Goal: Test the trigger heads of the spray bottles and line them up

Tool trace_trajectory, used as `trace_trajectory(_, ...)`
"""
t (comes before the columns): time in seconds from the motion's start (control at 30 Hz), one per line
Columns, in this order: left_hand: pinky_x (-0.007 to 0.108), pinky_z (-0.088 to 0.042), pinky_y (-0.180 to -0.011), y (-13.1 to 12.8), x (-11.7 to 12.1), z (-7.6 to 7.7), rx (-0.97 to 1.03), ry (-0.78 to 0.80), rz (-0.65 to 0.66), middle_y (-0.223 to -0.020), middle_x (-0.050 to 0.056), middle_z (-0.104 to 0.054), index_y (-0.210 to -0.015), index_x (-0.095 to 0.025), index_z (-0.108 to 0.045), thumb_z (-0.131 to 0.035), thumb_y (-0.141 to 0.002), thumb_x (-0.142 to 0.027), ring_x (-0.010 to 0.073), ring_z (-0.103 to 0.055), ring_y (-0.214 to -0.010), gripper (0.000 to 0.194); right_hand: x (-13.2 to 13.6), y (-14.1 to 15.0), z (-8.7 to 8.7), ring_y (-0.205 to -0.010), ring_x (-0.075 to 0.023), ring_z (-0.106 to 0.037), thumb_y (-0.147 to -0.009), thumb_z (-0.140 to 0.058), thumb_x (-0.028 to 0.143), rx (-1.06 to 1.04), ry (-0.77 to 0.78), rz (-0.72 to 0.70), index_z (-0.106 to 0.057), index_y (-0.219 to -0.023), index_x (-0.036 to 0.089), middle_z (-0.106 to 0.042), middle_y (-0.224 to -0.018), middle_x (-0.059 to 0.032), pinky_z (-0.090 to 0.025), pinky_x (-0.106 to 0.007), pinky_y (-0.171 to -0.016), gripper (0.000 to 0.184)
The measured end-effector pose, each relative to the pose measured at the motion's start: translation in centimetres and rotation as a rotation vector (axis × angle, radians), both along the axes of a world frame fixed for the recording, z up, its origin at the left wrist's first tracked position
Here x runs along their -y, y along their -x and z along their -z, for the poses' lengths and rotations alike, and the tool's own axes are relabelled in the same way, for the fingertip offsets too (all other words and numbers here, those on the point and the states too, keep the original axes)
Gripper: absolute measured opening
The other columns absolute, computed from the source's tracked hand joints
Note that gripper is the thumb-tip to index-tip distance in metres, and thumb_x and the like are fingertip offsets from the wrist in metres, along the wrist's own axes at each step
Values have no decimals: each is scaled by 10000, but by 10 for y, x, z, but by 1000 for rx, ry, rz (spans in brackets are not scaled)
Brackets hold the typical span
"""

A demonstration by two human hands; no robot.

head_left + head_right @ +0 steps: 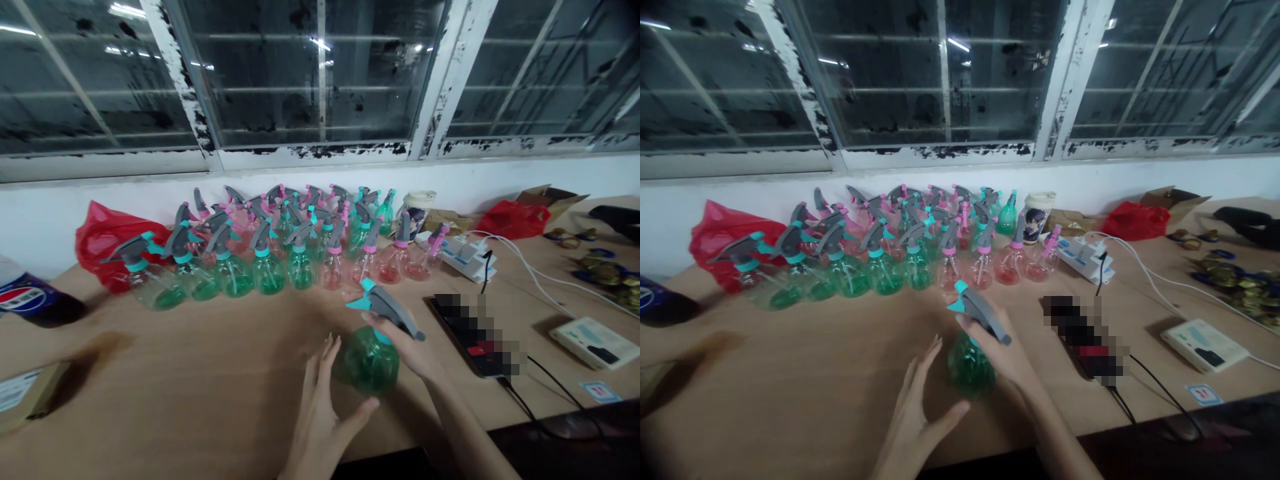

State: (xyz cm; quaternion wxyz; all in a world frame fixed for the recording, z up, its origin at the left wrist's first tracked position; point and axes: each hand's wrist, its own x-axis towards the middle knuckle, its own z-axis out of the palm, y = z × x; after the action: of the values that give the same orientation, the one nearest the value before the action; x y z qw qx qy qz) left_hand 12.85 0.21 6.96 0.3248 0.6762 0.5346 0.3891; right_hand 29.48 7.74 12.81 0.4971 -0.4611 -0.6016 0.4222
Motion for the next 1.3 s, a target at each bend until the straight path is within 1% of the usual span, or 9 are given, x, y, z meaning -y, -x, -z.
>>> trace_trajectory(0.07, 546, -277, -1076, 9, -3, 7, -33, 7, -65, -1442, 65, -373, -1385, -318, -345, -636, -824, -330, 298, -323, -1341, 632, -2, 1, 0, -647, -190, -619, -799, -585, 298, 139, -80, -21, -674, -878, 228, -644, -640, 14, -482, -319, -697, 137)
trace_trajectory(0.17, 517, -330, -1055, 20, -8, 19, -77, 20, -119, -1385, 67, -441, -1320, -292, -433, -592, -845, -315, 281, -401, -1292, 501, -6, 4, 6, -561, -159, -567, -815, -545, 265, 155, -129, -50, -661, -988, 220, -635, -649, 15, -464, -288, -624, 213)
trace_trajectory(0.4, 478, -389, -1014, 25, -7, 30, -97, -46, -91, -1287, 52, -524, -1205, -286, -514, -537, -863, -228, 242, -485, -1208, 348, -6, 7, 15, -618, -173, -564, -827, -526, 303, 100, -107, -61, -653, -1063, 227, -642, -735, -9, -448, -295, -624, 279)
trace_trajectory(0.53, 468, -388, -1018, 19, -6, 32, -68, -23, -69, -1315, 46, -509, -1229, -296, -491, -575, -835, -216, 243, -470, -1227, 411, -2, 8, 20, -612, -175, -555, -800, -560, 307, 95, -102, -5, -672, -967, 240, -625, -706, 3, -461, -286, -590, 212)
trace_trajectory(0.67, 495, -337, -1052, 7, -10, 34, 7, -8, -75, -1391, 62, -444, -1352, -295, -363, -633, -784, -223, 264, -381, -1306, 633, 0, 8, 21, -605, -187, -563, -790, -571, 303, 119, -78, 47, -672, -963, 268, -616, -680, 8, -482, -286, -571, 203)
trace_trajectory(0.83, 552, -266, -1078, -12, -17, 34, 81, -28, 3, -1458, 116, -343, -1427, -258, -248, -689, -734, -235, 314, -306, -1347, 823, -4, 8, 13, -739, -191, -615, -775, -530, 205, 70, -111, -104, -646, -1097, 272, -679, -926, -9, -495, -297, -726, 348)
trace_trajectory(0.97, 544, -274, -1078, -22, -19, 40, 100, -56, 11, -1458, 137, -328, -1435, -232, -220, -687, -754, -259, 320, -303, -1348, 826, -4, 10, 11, -708, -179, -603, -759, -516, 161, 51, -105, -142, -627, -1145, 248, -679, -892, -6, -491, -300, -731, 410)
trace_trajectory(1.07, 539, -287, -1073, -25, -19, 43, 93, -72, -7, -1450, 139, -337, -1432, -223, -216, -666, -762, -237, 319, -315, -1342, 808, -2, 14, 14, -825, -199, -624, -750, -517, 136, 26, -109, -102, -641, -1123, 247, -688, -939, -10, -492, -300, -778, 409)
trace_trajectory(1.3, 528, -303, -1074, -18, -16, 34, 47, -5, 6, -1453, 120, -354, -1431, -244, -232, -650, -791, -215, 293, -330, -1343, 765, 2, 19, 23, -801, -196, -641, -745, -545, 144, 42, -106, -5, -634, -1136, 262, -689, -1047, -17, -518, -296, -736, 419)
